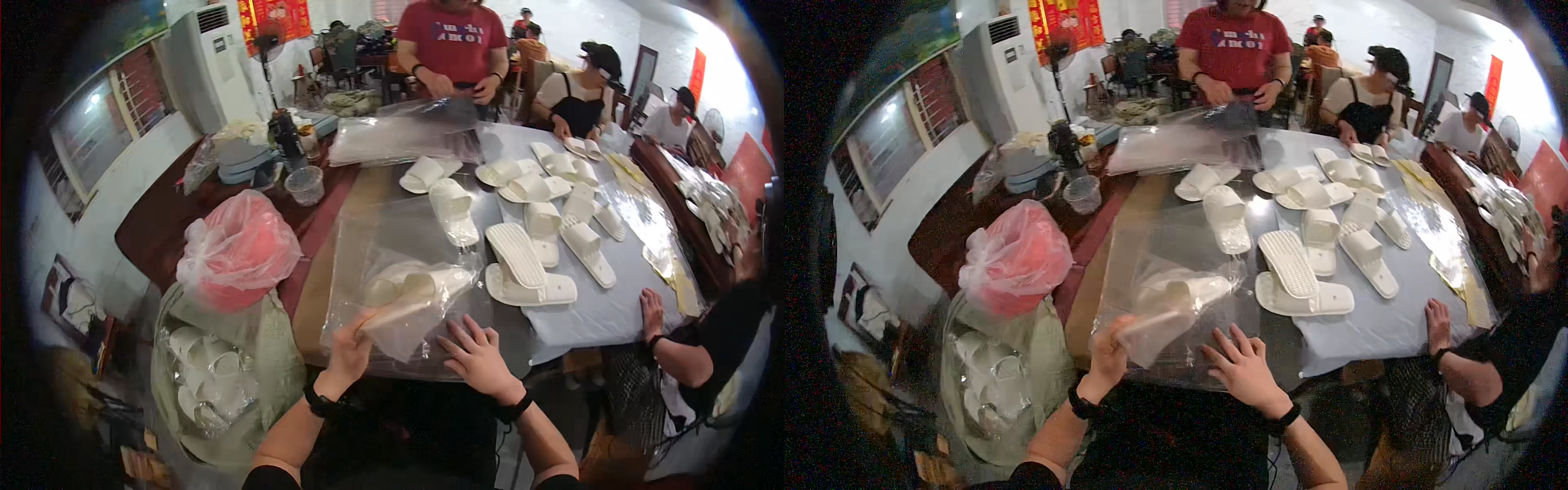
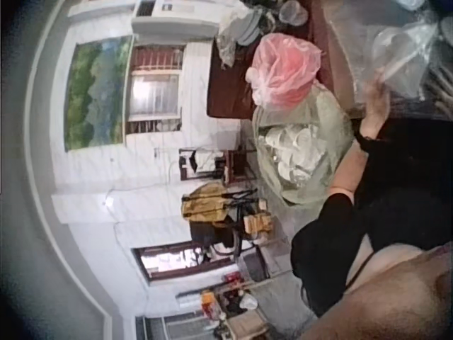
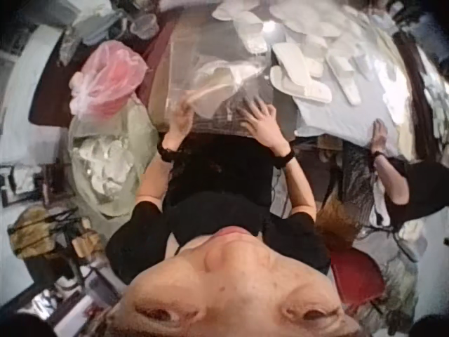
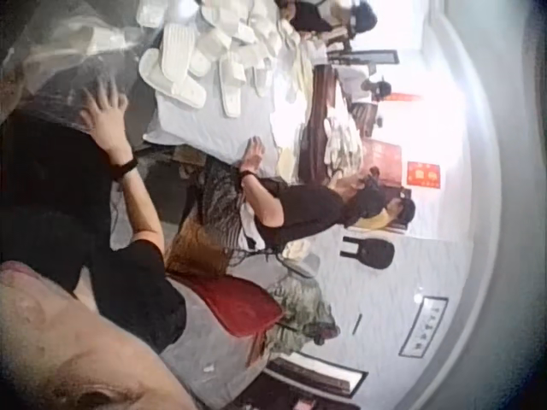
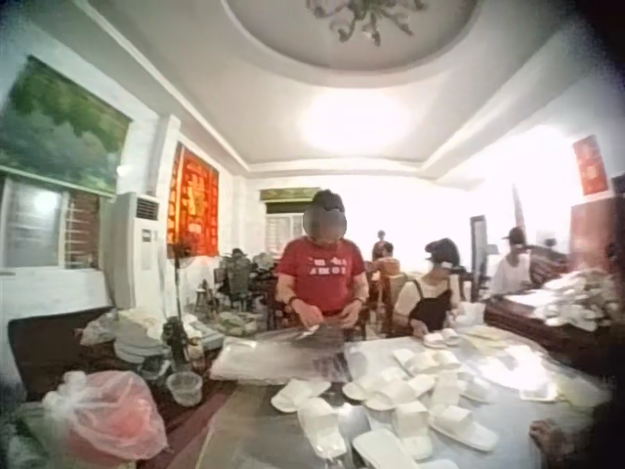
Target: The recorder is packaging finished white sandals into plastic bags at a shoe manufacturing facility.
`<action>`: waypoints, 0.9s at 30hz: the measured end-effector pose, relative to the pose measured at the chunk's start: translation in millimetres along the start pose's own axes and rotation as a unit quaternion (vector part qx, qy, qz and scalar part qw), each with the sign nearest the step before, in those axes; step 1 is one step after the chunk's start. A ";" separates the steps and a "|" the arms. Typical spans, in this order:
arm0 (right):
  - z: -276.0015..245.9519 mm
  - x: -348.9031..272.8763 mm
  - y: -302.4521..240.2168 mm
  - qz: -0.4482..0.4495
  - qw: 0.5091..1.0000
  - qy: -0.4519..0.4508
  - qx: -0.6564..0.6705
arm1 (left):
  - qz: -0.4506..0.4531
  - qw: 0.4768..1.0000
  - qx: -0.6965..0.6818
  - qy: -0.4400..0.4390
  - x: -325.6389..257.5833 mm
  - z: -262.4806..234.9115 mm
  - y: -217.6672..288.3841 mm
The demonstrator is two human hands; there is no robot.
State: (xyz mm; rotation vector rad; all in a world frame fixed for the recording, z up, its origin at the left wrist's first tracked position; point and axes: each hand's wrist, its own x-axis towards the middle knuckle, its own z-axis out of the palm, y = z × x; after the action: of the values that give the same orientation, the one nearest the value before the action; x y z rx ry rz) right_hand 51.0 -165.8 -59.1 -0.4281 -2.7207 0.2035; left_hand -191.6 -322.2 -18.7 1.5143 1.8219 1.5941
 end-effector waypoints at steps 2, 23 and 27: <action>2.9 1.9 -1.7 -0.012 1.000 -0.004 0.002 | 0.005 0.992 -0.103 0.079 -15.1 -17.1 2.1; 3.5 -9.3 11.2 0.033 0.998 -0.049 -0.016 | 0.080 0.804 -0.046 0.588 -156.9 -201.5 100.6; 5.2 -8.0 11.0 0.030 0.998 -0.042 -0.022 | 0.052 0.756 0.258 0.600 -173.1 -251.2 77.2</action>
State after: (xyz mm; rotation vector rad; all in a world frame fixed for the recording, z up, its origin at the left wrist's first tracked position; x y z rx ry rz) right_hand 59.0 -158.4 -68.8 -0.5260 -2.8003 0.1824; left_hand -272.9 -614.4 65.1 0.6034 3.0436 2.5901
